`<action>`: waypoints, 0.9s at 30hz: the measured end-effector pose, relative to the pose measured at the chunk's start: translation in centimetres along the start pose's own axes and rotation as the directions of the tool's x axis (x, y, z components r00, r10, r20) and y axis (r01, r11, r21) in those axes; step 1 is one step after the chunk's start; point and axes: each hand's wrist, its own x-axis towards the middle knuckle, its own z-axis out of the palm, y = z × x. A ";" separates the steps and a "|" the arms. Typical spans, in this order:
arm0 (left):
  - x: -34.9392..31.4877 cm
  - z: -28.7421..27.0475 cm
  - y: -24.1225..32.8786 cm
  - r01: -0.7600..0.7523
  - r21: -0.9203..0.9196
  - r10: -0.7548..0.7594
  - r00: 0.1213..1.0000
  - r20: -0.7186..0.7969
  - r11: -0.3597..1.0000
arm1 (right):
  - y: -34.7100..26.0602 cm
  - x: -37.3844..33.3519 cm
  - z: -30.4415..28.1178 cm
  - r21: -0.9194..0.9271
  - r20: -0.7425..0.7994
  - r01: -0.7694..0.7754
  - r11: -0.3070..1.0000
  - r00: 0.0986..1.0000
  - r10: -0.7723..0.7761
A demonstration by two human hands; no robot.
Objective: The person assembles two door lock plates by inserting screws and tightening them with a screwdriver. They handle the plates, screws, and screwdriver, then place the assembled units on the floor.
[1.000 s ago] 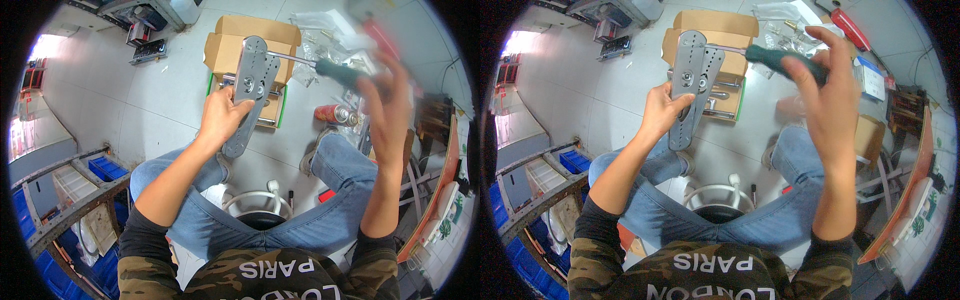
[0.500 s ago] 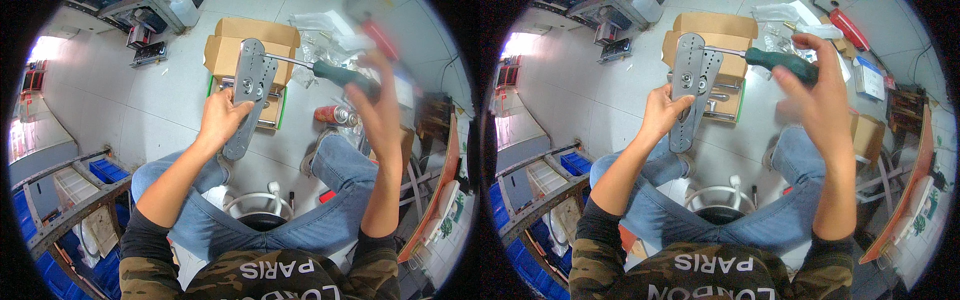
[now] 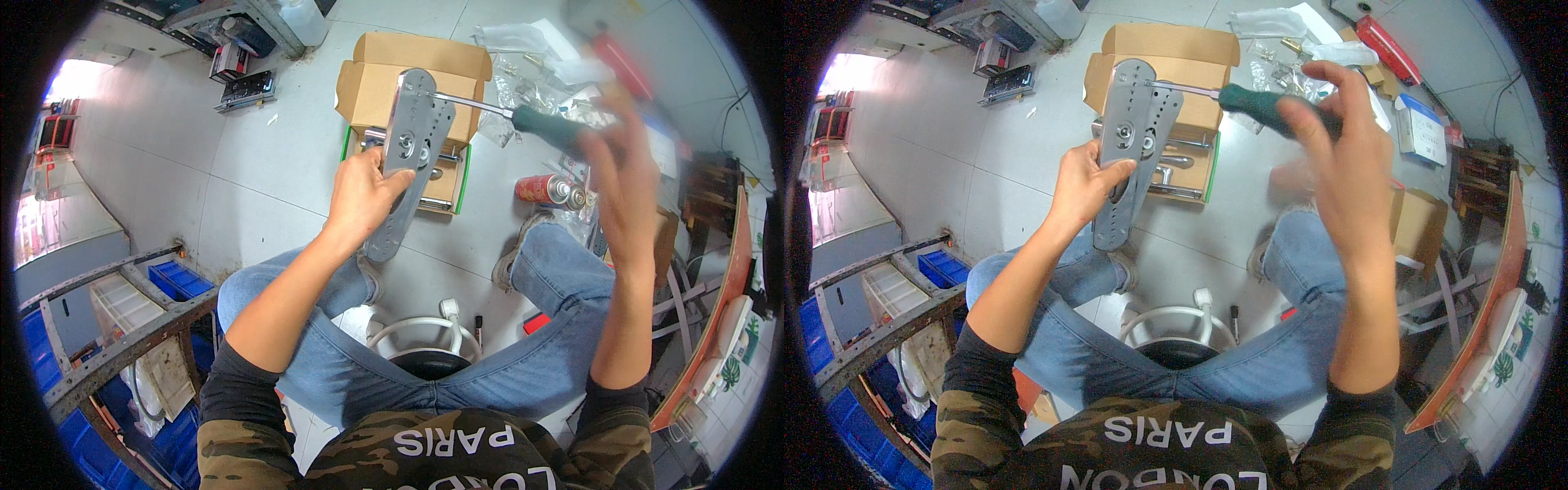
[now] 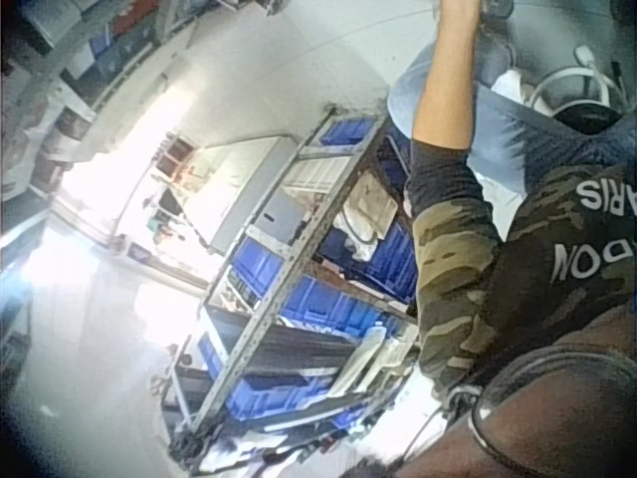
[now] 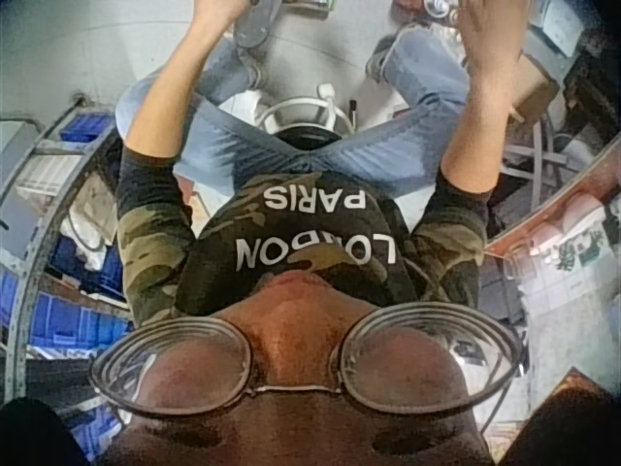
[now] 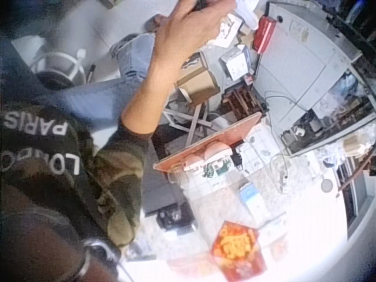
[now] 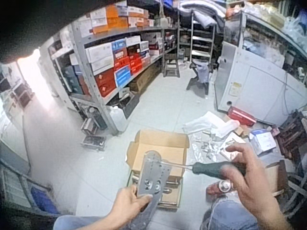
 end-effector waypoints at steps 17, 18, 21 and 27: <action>0.1 -0.2 0.3 0.000 -0.046 0.000 1.000 -0.009 0.999 | -0.1 0.4 0.4 -0.026 0.009 0.198 0.980 0.980 -0.197; 0.1 -0.2 0.3 0.026 -0.048 -0.026 1.000 -0.004 0.999 | 0.0 0.3 0.3 0.006 0.009 0.035 0.999 0.999 -0.035; -0.2 -0.2 0.5 -0.012 -0.025 0.012 1.000 0.003 1.000 | 0.1 0.3 0.1 0.029 -0.026 -0.183 0.983 0.983 0.183; -0.1 -0.3 0.5 0.012 -0.013 -0.013 1.000 -0.008 1.000 | -0.1 0.5 0.5 0.059 -0.015 0.182 0.981 0.983 -0.182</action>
